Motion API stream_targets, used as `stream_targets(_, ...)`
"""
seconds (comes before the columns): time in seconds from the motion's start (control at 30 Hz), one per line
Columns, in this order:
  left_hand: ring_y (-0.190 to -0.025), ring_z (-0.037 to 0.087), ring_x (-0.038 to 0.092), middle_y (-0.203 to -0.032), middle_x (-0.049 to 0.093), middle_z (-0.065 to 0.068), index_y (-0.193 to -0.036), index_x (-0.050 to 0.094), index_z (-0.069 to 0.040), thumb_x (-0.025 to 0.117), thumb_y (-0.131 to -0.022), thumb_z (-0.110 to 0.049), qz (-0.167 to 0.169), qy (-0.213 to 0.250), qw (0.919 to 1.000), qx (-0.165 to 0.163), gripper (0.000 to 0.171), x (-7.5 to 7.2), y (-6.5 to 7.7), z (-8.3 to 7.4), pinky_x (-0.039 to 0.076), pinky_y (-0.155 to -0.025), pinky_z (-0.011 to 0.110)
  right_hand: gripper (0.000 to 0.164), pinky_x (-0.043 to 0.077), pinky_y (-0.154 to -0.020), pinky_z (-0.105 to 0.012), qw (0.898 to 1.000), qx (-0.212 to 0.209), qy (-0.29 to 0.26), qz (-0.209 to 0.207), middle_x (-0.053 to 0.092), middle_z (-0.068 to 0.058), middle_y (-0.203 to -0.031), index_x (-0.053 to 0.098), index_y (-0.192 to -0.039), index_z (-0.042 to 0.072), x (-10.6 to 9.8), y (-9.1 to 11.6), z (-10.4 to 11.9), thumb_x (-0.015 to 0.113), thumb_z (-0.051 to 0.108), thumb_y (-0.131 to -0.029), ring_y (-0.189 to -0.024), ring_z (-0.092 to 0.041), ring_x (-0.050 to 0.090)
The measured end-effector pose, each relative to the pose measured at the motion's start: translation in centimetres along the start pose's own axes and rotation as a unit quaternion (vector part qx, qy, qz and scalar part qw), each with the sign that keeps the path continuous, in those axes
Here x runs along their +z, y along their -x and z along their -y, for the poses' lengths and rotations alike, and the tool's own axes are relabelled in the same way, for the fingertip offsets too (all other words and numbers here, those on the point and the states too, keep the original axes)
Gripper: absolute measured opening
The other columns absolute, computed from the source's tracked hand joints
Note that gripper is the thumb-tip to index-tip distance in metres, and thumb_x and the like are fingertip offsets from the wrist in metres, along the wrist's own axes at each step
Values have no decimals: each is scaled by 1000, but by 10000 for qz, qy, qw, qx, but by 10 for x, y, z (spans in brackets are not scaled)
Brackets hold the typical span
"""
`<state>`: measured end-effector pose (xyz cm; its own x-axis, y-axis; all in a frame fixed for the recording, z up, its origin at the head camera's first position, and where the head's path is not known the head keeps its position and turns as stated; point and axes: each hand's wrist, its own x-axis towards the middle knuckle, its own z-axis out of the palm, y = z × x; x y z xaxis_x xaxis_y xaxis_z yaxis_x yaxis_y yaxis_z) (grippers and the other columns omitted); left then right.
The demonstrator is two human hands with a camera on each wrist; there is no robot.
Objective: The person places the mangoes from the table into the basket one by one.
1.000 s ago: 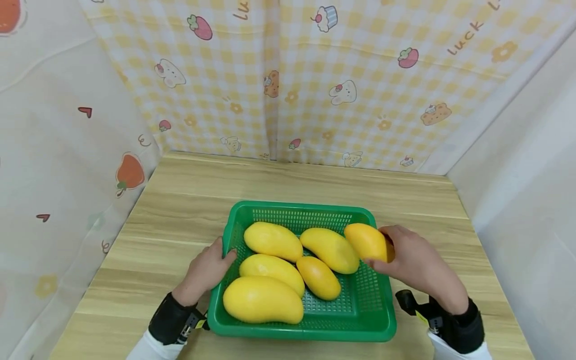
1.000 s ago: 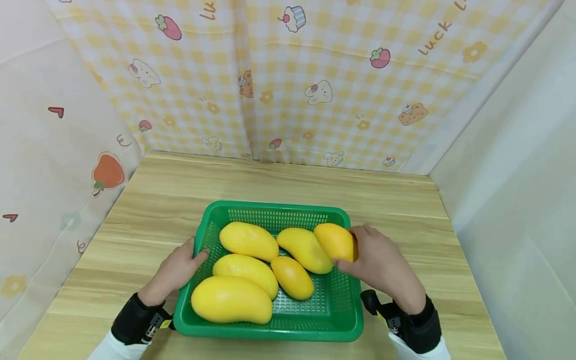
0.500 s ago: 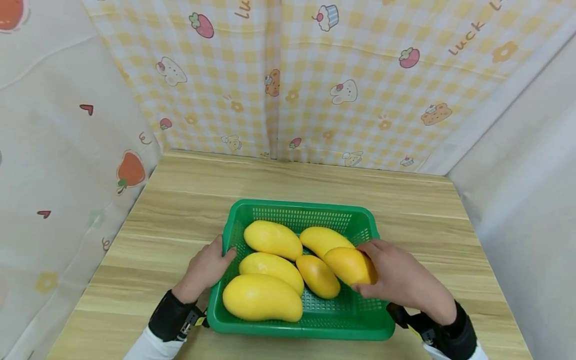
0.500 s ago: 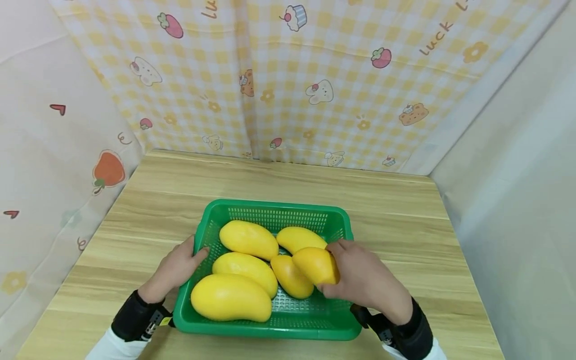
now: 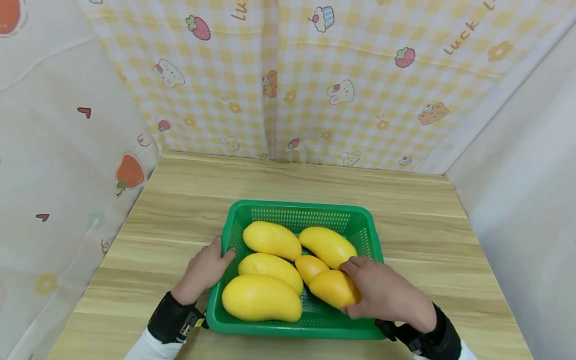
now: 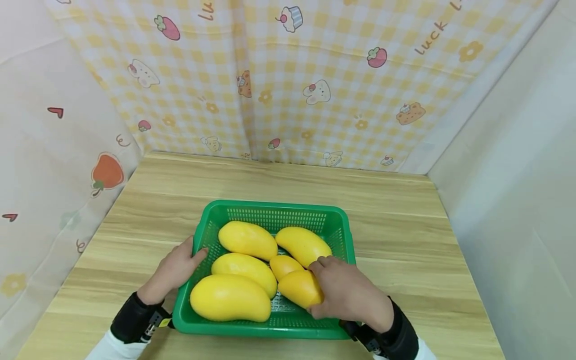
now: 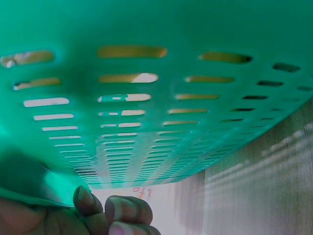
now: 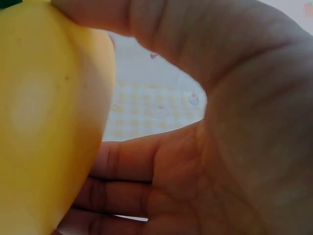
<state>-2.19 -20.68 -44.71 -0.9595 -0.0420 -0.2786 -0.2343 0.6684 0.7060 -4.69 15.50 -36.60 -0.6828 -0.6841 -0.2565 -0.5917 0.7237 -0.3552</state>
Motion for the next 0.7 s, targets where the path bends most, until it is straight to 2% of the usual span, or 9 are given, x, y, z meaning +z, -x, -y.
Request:
stream_targets(0.1,-56,14,60,-77,60,8,-130,41,4,46,-100,-23,-11,37,10000,4,40,1,0,1,51,-46,29,61,48,-78,-37,9998,-17,-9,184,58,2,-108,61,-118,7,3,-1,2,80,41,-71,-92,-15,52)
stream_targets(0.53,-57,15,61,-77,60,8,-130,41,4,45,-100,-22,22,104,9999,6,40,0,2,-1,51,-47,29,63,48,-85,-41,9987,-38,76,507,58,-5,-116,60,-120,4,15,-3,6,80,39,-71,-101,-21,54)
stream_targets(0.7,-56,15,61,-76,60,8,-129,41,4,45,-100,-21,15,108,9999,30,39,0,1,0,51,-47,29,61,48,-83,-40,9978,-49,145,653,59,-3,-113,61,-117,5,21,-6,8,81,37,-69,-99,-20,55)
